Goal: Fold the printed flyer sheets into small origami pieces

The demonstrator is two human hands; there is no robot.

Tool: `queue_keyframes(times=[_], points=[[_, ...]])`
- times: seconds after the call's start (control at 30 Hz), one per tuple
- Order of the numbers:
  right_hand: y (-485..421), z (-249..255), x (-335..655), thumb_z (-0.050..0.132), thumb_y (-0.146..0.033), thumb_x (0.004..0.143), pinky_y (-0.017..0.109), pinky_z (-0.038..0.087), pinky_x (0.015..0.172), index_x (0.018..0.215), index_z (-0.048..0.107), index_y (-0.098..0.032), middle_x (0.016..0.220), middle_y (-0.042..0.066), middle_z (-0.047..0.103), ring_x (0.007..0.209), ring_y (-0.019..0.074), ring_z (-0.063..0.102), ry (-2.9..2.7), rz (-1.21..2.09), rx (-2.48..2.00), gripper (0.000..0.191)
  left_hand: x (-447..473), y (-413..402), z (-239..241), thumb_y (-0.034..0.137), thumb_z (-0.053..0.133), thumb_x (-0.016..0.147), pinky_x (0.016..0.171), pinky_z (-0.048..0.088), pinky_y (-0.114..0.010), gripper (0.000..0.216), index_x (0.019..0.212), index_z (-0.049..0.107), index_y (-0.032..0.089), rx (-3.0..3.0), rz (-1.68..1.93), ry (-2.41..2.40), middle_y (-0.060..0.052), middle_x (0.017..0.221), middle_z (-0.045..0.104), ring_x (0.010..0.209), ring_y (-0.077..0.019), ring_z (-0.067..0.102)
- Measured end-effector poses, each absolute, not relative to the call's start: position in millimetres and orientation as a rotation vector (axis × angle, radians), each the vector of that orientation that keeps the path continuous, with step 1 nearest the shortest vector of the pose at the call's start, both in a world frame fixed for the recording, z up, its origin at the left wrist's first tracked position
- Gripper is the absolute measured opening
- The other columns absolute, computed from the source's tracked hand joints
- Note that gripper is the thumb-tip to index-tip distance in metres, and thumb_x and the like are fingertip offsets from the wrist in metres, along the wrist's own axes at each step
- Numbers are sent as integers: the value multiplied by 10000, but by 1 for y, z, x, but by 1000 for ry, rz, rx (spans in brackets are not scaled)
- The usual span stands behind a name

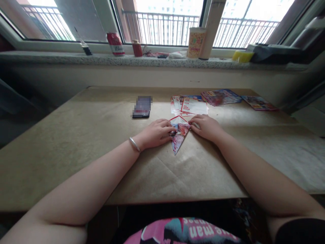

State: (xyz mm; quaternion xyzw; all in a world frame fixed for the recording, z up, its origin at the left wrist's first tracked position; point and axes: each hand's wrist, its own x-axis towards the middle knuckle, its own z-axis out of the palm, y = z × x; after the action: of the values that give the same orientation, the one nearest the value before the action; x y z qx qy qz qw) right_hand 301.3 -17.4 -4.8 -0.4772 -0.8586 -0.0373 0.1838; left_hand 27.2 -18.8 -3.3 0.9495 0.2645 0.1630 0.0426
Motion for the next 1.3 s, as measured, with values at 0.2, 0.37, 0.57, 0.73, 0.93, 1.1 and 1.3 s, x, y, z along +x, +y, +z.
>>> queue_keyframes(times=[0.2,0.37,0.57,0.73,0.93,1.1,1.3], points=[[-17,-11,291,563,-331,893,461,476,990,1089,711,-220,1162,96,683,1108,263,599,-2455,59,-1188,269,29,-19,-6,492,505,916,1150,278,-455,584,1399,443,169,2811,325,1083,-129,1454,459,1359,-283,393],[-13,-15,292,583,-295,876,463,452,1016,1079,702,-214,1177,101,673,1141,256,586,-2375,191,-1136,249,29,-18,-6,521,497,908,1152,273,-432,614,1409,421,175,2781,301,1108,-119,1465,449,1373,-278,376],[-14,-10,293,480,-301,921,389,491,909,941,683,-203,1053,78,711,1005,215,640,-2141,416,-1155,226,28,-17,-9,526,516,895,1141,291,-415,633,1413,411,177,2772,346,1110,-120,1449,456,1346,-274,395],[-16,-5,299,312,-386,976,347,474,830,743,650,-194,884,63,720,879,202,646,-2113,472,-1255,453,28,-18,-8,540,509,889,1135,303,-408,676,1430,391,152,2726,332,1143,-140,1445,440,1336,-281,398],[-14,-1,305,510,-378,895,366,470,818,716,647,-197,828,68,694,855,222,622,-2392,314,-1245,288,26,-17,-10,538,557,858,1117,338,-403,740,1472,324,196,2651,392,1151,-135,1411,440,1299,-282,435],[-14,-2,307,681,-469,784,398,478,900,896,679,-208,1013,83,673,985,244,602,-2547,270,-1121,284,23,-16,-11,502,613,837,1127,345,-395,779,1484,295,205,2572,515,1109,-129,1383,439,1286,-265,446],[-11,-15,312,712,-512,753,469,394,1072,1251,625,-212,1289,126,581,1216,292,515,-2567,214,-1063,588,22,-12,-12,484,660,813,1156,316,-410,839,1497,263,205,2493,623,1068,-138,1451,391,1343,-269,398]])
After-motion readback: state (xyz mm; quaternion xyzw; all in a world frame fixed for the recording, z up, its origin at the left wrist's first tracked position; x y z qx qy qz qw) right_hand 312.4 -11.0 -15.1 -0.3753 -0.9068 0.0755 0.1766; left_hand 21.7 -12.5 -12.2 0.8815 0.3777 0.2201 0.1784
